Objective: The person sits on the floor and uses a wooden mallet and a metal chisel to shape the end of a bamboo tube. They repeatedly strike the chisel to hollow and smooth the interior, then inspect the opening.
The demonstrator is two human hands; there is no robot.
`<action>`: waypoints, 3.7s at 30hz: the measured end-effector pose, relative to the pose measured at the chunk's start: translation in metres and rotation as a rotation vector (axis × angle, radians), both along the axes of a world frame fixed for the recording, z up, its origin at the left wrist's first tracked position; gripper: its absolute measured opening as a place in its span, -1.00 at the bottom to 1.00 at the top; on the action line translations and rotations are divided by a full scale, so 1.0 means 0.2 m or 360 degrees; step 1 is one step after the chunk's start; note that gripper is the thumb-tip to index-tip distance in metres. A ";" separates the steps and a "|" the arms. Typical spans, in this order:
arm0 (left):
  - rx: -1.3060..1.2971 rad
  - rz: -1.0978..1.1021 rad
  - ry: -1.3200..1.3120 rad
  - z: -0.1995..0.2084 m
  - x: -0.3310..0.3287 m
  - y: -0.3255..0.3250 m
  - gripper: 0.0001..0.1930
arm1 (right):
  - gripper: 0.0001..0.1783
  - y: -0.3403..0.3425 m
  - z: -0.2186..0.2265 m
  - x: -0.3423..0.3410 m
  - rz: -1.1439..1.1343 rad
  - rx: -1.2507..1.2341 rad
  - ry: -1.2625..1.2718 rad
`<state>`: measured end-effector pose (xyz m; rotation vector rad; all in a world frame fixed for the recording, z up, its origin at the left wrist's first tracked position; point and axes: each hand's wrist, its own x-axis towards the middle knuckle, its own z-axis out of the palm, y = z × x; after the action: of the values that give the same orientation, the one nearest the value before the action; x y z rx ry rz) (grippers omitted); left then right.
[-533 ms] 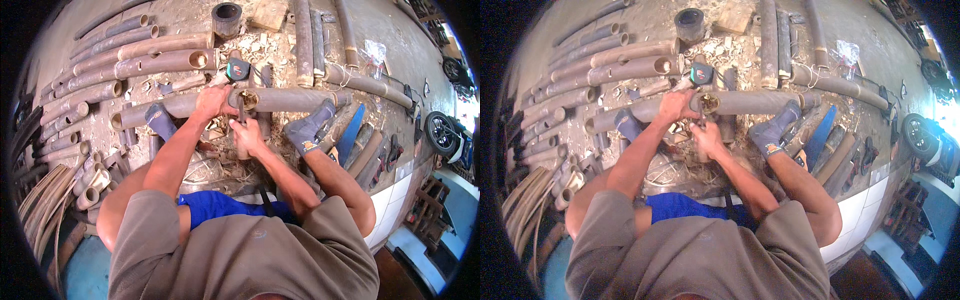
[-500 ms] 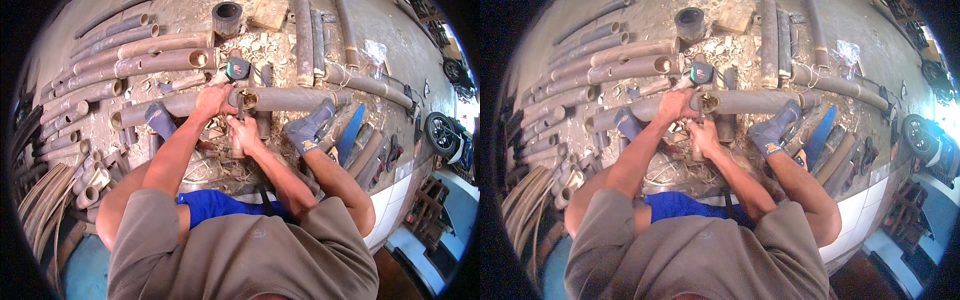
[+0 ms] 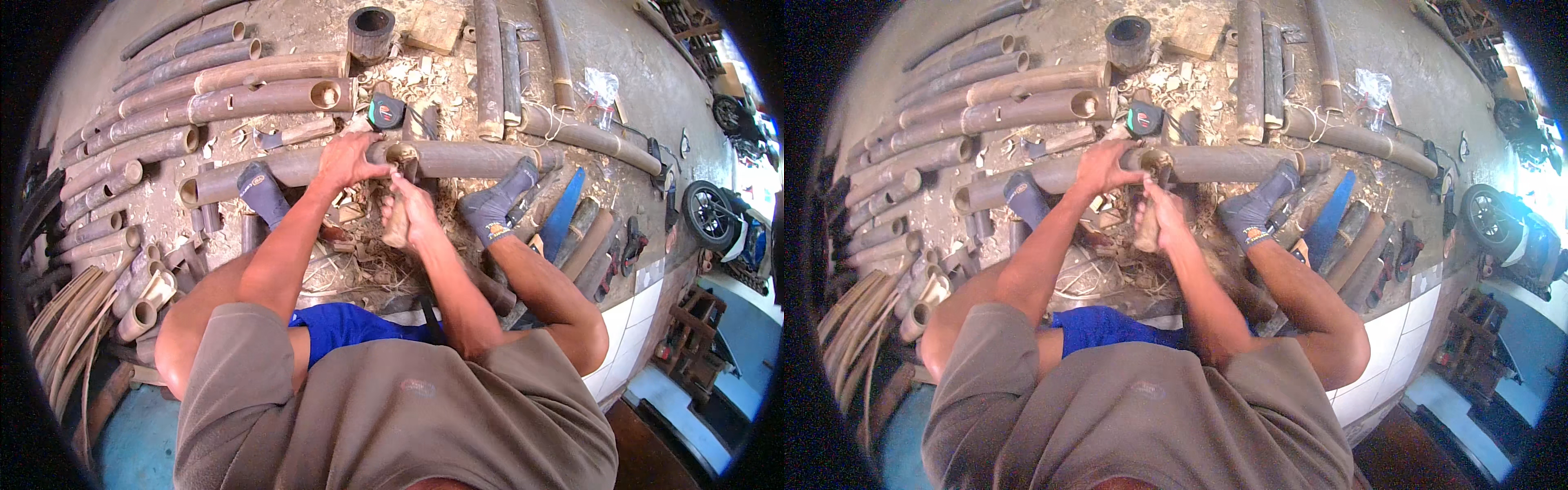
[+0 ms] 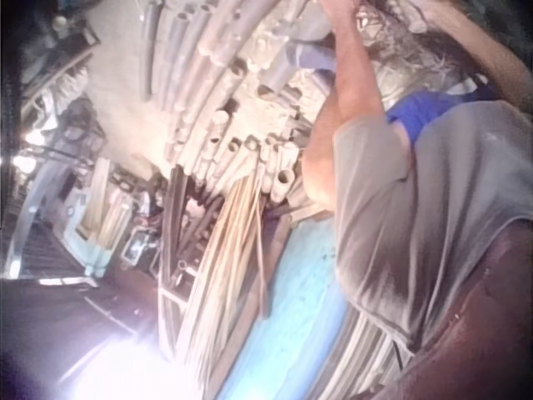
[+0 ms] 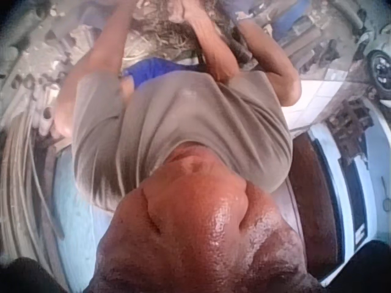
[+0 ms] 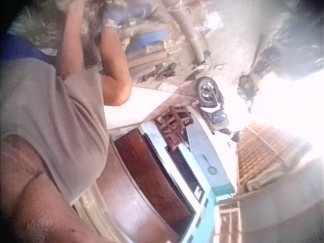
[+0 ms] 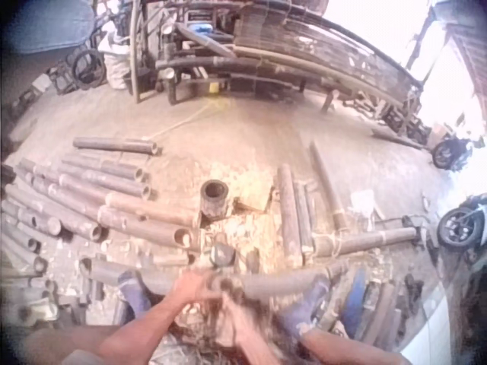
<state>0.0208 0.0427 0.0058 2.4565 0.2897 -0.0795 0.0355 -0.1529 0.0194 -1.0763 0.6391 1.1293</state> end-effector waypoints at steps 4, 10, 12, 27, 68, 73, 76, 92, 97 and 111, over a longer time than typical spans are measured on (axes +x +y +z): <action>-0.0829 0.0301 -0.0418 0.12 0.22 -0.07 -0.26 | -0.50 -0.13 0.20 0.24 0.0986 -0.0303 -0.0712; -0.1134 -0.0083 -0.0088 0.48 0.61 -0.14 -0.28 | -0.40 -0.11 0.87 1.01 0.1174 0.0217 -0.1066; -0.1248 0.0298 -0.0266 0.52 0.65 -0.13 -0.11 | -0.48 -0.05 0.92 1.07 0.0916 0.0286 -0.1352; -0.2247 0.2388 -0.0839 0.01 0.48 -0.31 -0.17 | -0.33 0.91 -0.07 0.84 0.1880 0.0186 -0.1575; -0.1141 0.1936 -0.0950 -0.08 0.08 -0.54 -0.30 | -0.54 0.82 -0.12 0.48 0.1834 0.0882 -0.1182; -0.1669 0.1749 -0.0629 -0.07 0.12 -0.52 -0.35 | -0.41 0.70 0.06 0.61 0.1710 0.0304 -0.1498; -0.1663 0.1228 -0.0064 0.06 0.30 -0.38 -0.36 | -0.37 0.40 0.23 0.87 0.0879 -0.0063 -0.1757; 0.0287 0.0278 0.0110 -0.06 0.51 0.07 -0.39 | -0.15 -0.31 -0.37 1.32 0.0694 -0.1353 -0.1711; 0.0324 0.0326 -0.0133 -0.04 0.47 0.00 -0.43 | -0.53 -0.16 0.07 1.03 -0.0030 -0.0041 -0.0754; -0.1372 0.0758 -0.1193 0.93 0.40 -0.06 -0.09 | -0.15 -0.38 0.47 -0.16 0.0882 -0.1045 -0.2335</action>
<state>0.1003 0.0308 0.1909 1.3812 0.3851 0.7446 0.0025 -0.2291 0.1137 -2.3214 -0.5570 0.2622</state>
